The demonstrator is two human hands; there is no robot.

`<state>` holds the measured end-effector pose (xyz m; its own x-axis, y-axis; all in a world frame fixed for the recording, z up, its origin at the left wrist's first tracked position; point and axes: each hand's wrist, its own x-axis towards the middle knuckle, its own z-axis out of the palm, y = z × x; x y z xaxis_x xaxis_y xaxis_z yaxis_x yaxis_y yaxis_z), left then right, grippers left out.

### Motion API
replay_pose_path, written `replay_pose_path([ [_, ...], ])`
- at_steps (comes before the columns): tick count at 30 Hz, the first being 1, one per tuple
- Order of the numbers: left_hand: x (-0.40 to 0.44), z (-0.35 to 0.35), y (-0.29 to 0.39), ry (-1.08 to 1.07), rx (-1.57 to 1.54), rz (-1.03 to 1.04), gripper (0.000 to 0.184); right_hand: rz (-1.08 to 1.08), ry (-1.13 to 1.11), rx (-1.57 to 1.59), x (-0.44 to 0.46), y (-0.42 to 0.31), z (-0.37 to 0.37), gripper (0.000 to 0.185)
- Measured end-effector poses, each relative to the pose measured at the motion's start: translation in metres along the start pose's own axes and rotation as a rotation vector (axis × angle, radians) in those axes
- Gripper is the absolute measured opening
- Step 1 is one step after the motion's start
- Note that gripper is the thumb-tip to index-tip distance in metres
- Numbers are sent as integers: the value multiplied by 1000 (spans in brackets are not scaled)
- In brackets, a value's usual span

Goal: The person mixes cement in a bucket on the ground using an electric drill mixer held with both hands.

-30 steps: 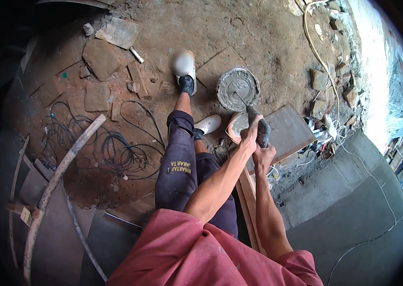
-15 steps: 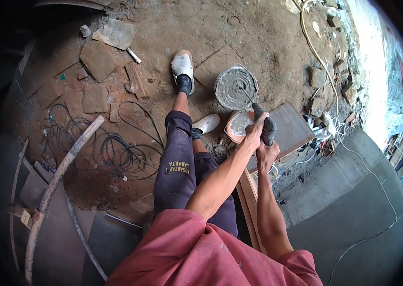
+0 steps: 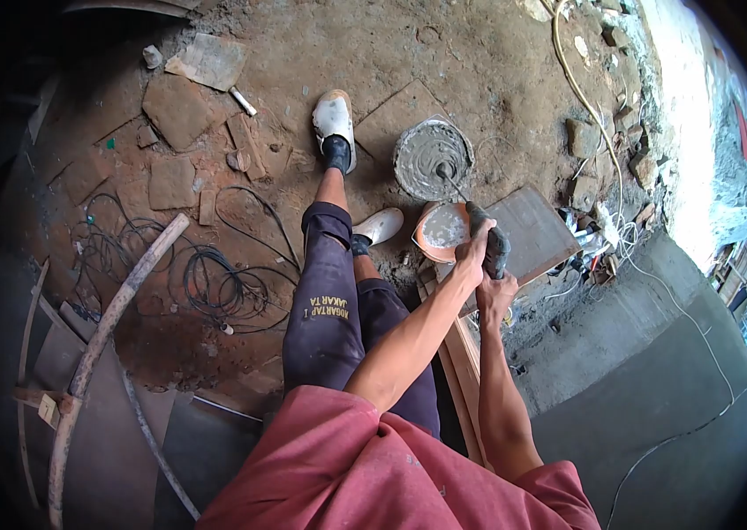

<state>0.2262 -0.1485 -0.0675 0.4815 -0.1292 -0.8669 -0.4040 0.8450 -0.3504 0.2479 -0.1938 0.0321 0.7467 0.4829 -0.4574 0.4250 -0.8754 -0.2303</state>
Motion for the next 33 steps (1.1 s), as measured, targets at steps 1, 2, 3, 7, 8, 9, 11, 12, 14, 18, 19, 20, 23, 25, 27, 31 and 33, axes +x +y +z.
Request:
replay_pose_path([
  [1, -7, -1, 1, 49, -7, 2, 60, 12, -14, 10, -2, 0, 0, 39],
  [2, -13, -2, 1, 98, -15, 3, 56, 11, -14, 11, -4, 0, 1, 39],
  [3, -24, 0, 1, 98, -16, 2, 56, 14, -35, -2, -8, 1, -1, 40],
  [7, -33, -5, 3, 79, -85, 32, 23, 21, -54, -22, -17, -6, -2, 44],
  [8, -31, -10, 2, 13, -101, 51, 24, 18, -55, -21, -17, -6, 0, 44],
  [9, -34, -13, 2, -51, -118, 67, 25, 19, -70, -25, -17, -4, 2, 45],
  [11, -55, -5, 12, 91, -100, 101, 26, 17, -84, -24, -17, -4, 4, 46],
  [12, -61, -3, 15, 111, -97, 91, 26, 3, -89, -23, -18, -7, 4, 47],
  [14, -74, 0, 21, 137, -88, 72, 26, -15, -94, -19, -18, -11, 6, 47],
  [18, -65, -7, 24, 58, -93, 106, 26, -35, -90, 5, -14, -12, 12, 47],
  [19, -72, -4, 27, 55, -87, 118, 27, -35, -90, 24, -15, -12, 11, 47],
  [20, -79, 0, 32, 49, -80, 136, 28, -38, -91, 25, -14, -13, 11, 47],
  [23, -23, -19, 18, 82, -97, 146, 41, -72, -80, 65, -14, -21, 8, 44],
  [25, -23, -16, 25, 82, -72, 154, 44, -77, -81, 71, -11, -26, 8, 41],
  [27, -29, -8, 30, 82, -48, 159, 48, -92, -69, 82, -7, -29, 8, 40],
  [31, -29, 2, 39, 88, -48, 146, 43, -85, -50, 77, 0, -47, 5, 38],
  [33, -28, 8, 43, 38, -57, 140, 39, -97, -44, 66, 6, -47, 6, 37],
])
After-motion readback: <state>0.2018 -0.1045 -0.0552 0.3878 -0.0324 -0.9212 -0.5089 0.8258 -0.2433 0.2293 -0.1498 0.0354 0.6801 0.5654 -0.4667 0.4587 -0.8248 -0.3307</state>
